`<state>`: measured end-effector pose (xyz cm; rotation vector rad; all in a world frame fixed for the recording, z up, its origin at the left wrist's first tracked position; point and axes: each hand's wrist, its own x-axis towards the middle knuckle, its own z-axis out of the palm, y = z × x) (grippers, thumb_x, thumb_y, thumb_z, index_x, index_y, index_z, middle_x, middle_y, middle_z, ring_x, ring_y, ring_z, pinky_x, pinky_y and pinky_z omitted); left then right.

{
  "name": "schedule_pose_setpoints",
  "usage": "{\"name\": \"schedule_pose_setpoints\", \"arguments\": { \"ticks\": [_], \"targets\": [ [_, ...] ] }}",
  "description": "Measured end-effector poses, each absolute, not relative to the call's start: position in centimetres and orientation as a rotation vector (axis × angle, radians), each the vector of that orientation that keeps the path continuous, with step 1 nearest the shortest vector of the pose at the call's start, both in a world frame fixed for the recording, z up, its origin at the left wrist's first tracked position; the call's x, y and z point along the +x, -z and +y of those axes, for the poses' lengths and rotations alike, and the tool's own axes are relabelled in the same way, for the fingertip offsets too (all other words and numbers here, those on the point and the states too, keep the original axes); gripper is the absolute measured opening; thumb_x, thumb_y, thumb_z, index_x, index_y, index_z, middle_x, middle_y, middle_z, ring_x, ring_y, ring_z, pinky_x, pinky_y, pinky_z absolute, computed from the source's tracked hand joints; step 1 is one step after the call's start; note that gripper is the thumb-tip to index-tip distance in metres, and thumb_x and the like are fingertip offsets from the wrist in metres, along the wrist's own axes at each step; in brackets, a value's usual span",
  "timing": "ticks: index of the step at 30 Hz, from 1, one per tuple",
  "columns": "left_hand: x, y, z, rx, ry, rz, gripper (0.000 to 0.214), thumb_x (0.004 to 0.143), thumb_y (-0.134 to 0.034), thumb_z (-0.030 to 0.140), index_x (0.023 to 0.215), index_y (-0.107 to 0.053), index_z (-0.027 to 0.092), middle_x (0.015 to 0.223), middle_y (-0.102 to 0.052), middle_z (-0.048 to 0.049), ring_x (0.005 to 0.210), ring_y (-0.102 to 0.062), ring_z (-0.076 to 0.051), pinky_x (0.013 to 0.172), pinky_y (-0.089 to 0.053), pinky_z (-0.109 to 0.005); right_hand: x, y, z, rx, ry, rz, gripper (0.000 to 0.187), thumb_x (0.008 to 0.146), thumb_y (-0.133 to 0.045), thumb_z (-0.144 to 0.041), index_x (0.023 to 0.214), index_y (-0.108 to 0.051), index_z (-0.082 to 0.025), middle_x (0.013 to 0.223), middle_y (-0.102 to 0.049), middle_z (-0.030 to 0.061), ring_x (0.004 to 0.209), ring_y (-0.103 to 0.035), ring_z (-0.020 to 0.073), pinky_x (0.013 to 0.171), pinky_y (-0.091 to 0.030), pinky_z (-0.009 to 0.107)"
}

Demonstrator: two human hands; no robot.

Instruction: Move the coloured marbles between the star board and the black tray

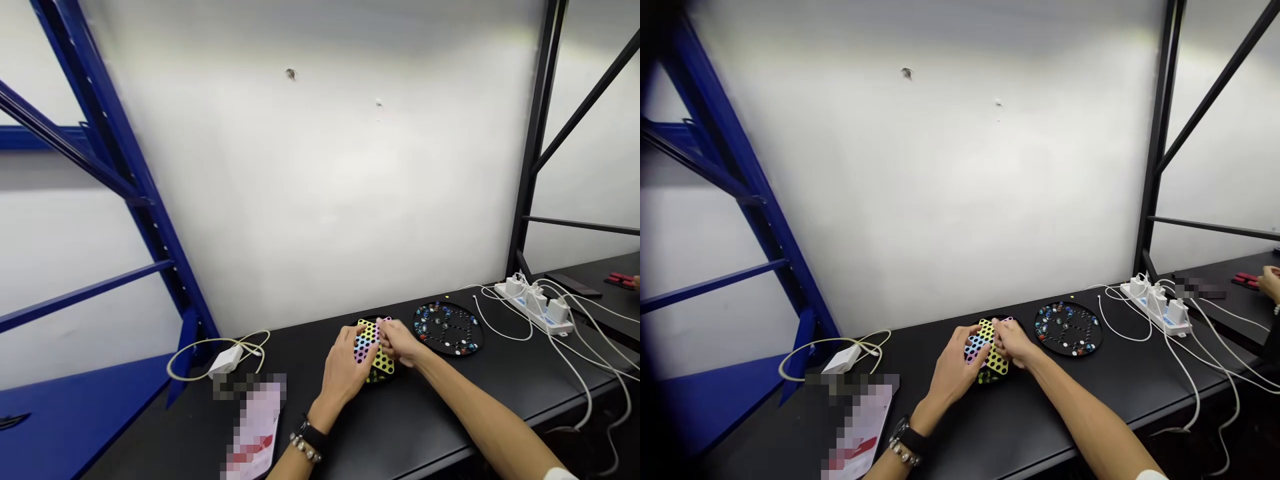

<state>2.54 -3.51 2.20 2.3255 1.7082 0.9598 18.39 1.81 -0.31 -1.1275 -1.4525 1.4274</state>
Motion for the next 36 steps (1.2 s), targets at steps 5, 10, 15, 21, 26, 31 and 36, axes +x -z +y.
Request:
{"name": "schedule_pose_setpoints", "arguments": {
  "ticks": [5,10,15,21,26,31,36],
  "targets": [
    [1.5,-0.8,-2.9,2.423,-0.359,1.880,0.067,0.081,-0.050,0.064,0.132,-0.052,0.021,0.136,-0.051,-0.0128,0.127,-0.043,-0.032,0.101,-0.036,-0.044,23.6,0.1,3.6,-1.831,-0.294,-1.832,0.043,0.099,-0.031,-0.041,0.084,-0.064,-0.017,0.088,-0.067,0.0111,0.082,-0.063,0.0207,0.071,-0.041,0.029],
    [0.8,-0.1,-2.1,2.365,-0.213,1.760,0.077,0.078,-0.048,0.068,0.142,-0.042,0.026,0.150,-0.039,-0.0089,0.139,-0.031,-0.031,0.110,-0.027,-0.046,27.5,0.8,4.8,-2.221,-0.112,-1.828,0.032,0.094,-0.042,-0.029,0.109,-0.065,-0.013,0.109,-0.067,0.0189,0.099,-0.065,0.0293,0.080,-0.043,0.036],
    [0.5,-0.5,-1.7,2.333,-0.134,1.732,0.073,0.078,-0.051,0.055,0.144,-0.040,0.024,0.153,-0.035,-0.0074,0.142,-0.028,-0.029,0.114,-0.022,-0.048,27.5,0.5,4.8,-2.258,-0.114,-1.800,0.030,0.088,-0.050,-0.029,0.109,-0.066,-0.014,0.113,-0.066,0.0187,0.103,-0.062,0.0321,0.084,-0.040,0.040],
    [-0.2,-0.5,-1.1,2.321,-0.133,1.709,0.073,0.077,-0.055,0.049,0.144,-0.040,0.026,0.154,-0.035,-0.0051,0.142,-0.028,-0.029,0.115,-0.023,-0.050,24.6,0.4,3.5,-1.804,-0.076,-2.035,0.024,0.089,-0.049,-0.034,0.100,-0.067,-0.022,0.113,-0.066,0.0091,0.107,-0.052,0.0270,0.093,-0.030,0.044],
    [-1.8,0.0,-0.2,2.296,-0.206,1.702,0.074,0.077,-0.058,0.045,0.145,-0.038,0.025,0.155,-0.035,-0.0061,0.144,-0.026,-0.031,0.117,-0.019,-0.052,22.1,1.0,2.5,-1.473,-0.273,-2.280,0.029,0.088,-0.050,-0.035,0.112,-0.062,-0.026,0.121,-0.062,0.0056,0.107,-0.052,0.0242,0.091,-0.031,0.039],
    [-3.2,1.2,0.8,2.363,-0.256,1.534,0.059,0.090,-0.045,0.043,0.146,-0.037,0.027,0.157,-0.031,-0.0048,0.144,-0.025,-0.026,0.119,-0.019,-0.047,21.6,0.5,2.2,-1.669,-0.233,-2.272,0.028,0.087,-0.049,-0.044,0.094,-0.063,-0.021,0.094,-0.067,0.0063,0.090,-0.059,0.0234,0.086,-0.034,0.038],
    [-3.0,1.2,0.4,2.364,-0.197,1.439,0.053,0.095,-0.036,0.036,0.148,-0.032,0.029,0.159,-0.024,-0.0039,0.146,-0.019,-0.025,0.119,-0.012,-0.052,21.5,-0.4,1.7,-1.781,-0.195,-2.244,0.036,0.078,-0.058,-0.054,0.081,-0.064,-0.018,0.089,-0.068,0.0107,0.090,-0.062,0.0256,0.081,-0.039,0.033]
  ]
}}
